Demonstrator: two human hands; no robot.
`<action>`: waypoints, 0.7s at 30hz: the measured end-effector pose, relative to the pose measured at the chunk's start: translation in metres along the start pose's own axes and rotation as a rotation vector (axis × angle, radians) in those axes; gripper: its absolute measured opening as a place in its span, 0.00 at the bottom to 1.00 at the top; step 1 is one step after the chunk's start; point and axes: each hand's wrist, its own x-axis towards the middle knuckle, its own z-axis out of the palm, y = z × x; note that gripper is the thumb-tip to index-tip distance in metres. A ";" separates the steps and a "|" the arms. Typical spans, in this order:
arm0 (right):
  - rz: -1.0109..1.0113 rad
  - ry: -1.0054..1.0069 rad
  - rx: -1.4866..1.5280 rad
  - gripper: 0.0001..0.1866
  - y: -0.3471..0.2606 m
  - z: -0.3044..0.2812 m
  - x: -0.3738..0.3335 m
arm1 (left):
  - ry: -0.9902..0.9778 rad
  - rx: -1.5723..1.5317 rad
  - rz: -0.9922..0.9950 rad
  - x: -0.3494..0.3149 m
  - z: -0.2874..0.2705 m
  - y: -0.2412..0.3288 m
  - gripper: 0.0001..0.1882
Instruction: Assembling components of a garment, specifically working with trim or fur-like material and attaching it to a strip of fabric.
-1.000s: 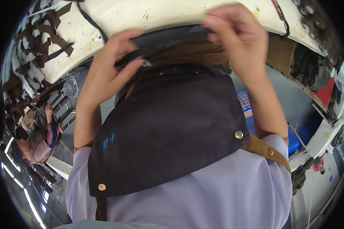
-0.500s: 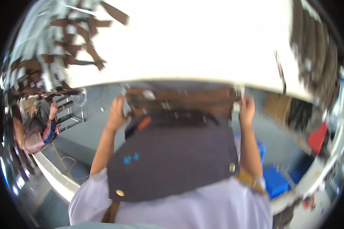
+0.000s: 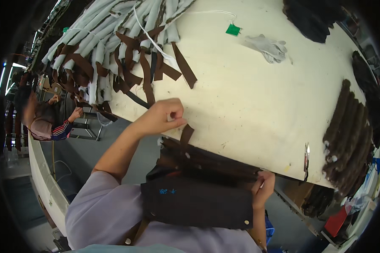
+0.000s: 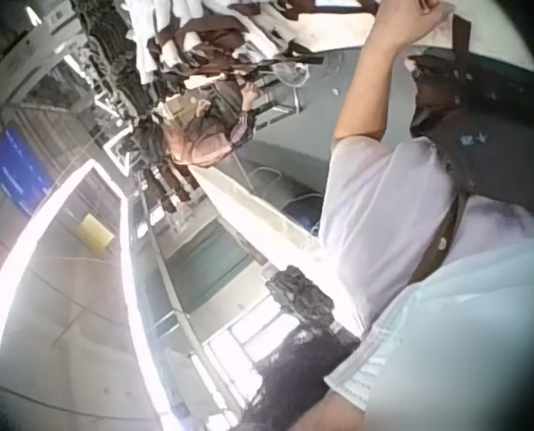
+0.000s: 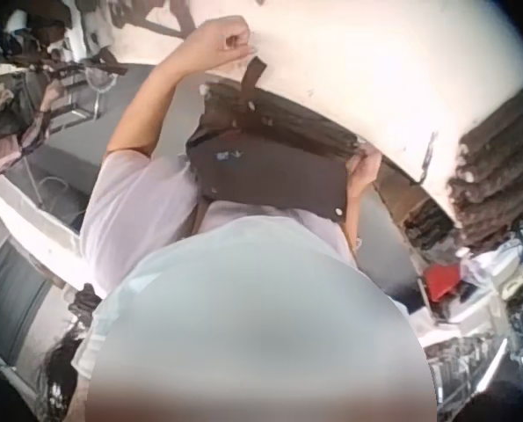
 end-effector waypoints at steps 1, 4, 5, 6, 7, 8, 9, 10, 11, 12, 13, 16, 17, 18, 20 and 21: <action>0.009 -0.013 -0.012 0.11 -0.004 0.003 0.001 | 0.072 0.050 0.122 0.014 -0.007 -0.006 0.15; -0.025 0.022 -0.007 0.12 -0.008 0.010 0.010 | -0.046 -0.009 0.015 0.040 -0.037 -0.014 0.14; -0.028 0.018 -0.003 0.12 -0.012 0.011 0.015 | -0.042 -0.007 0.012 0.040 -0.042 -0.011 0.14; -0.065 0.004 -0.030 0.12 -0.017 0.012 0.023 | -0.077 -0.199 -0.074 0.041 -0.046 -0.008 0.12; -0.103 -0.010 -0.056 0.12 -0.019 0.014 0.030 | -0.110 -0.391 -0.160 0.043 -0.049 -0.007 0.09; -0.109 -0.012 -0.052 0.12 -0.017 0.019 0.035 | -0.103 -0.388 -0.160 0.045 -0.050 -0.008 0.09; -0.179 -0.027 -0.056 0.12 -0.016 0.023 0.039 | 0.017 -0.237 -0.079 0.048 -0.052 -0.008 0.07; -0.248 -0.040 -0.060 0.12 -0.015 0.027 0.045 | 0.134 -0.083 0.002 0.053 -0.055 -0.009 0.07; -0.296 -0.045 -0.050 0.10 -0.017 0.031 0.056 | 0.173 0.040 0.017 0.063 -0.059 -0.011 0.09; -0.303 -0.048 -0.046 0.10 -0.020 0.035 0.065 | 0.214 0.162 0.028 0.075 -0.065 -0.015 0.13; -0.176 -0.075 0.011 0.09 -0.024 0.038 0.072 | 0.321 0.298 0.074 0.090 -0.068 -0.023 0.14; -0.013 -0.100 0.088 0.07 -0.026 0.047 0.082 | 0.662 0.745 0.306 0.148 -0.087 -0.073 0.19; 0.054 -0.104 0.164 0.06 -0.026 0.049 0.084 | 0.755 0.870 0.207 0.164 -0.097 -0.090 0.20; 0.123 -0.109 0.237 0.06 -0.026 0.050 0.085 | 0.848 0.987 0.103 0.178 -0.103 -0.105 0.22; 0.083 -0.111 0.258 0.06 -0.025 0.050 0.084 | 0.682 1.018 -0.421 0.190 -0.118 -0.126 0.18; 0.060 -0.122 0.285 0.06 -0.025 0.049 0.084 | 0.684 1.009 -0.412 0.191 -0.118 -0.124 0.18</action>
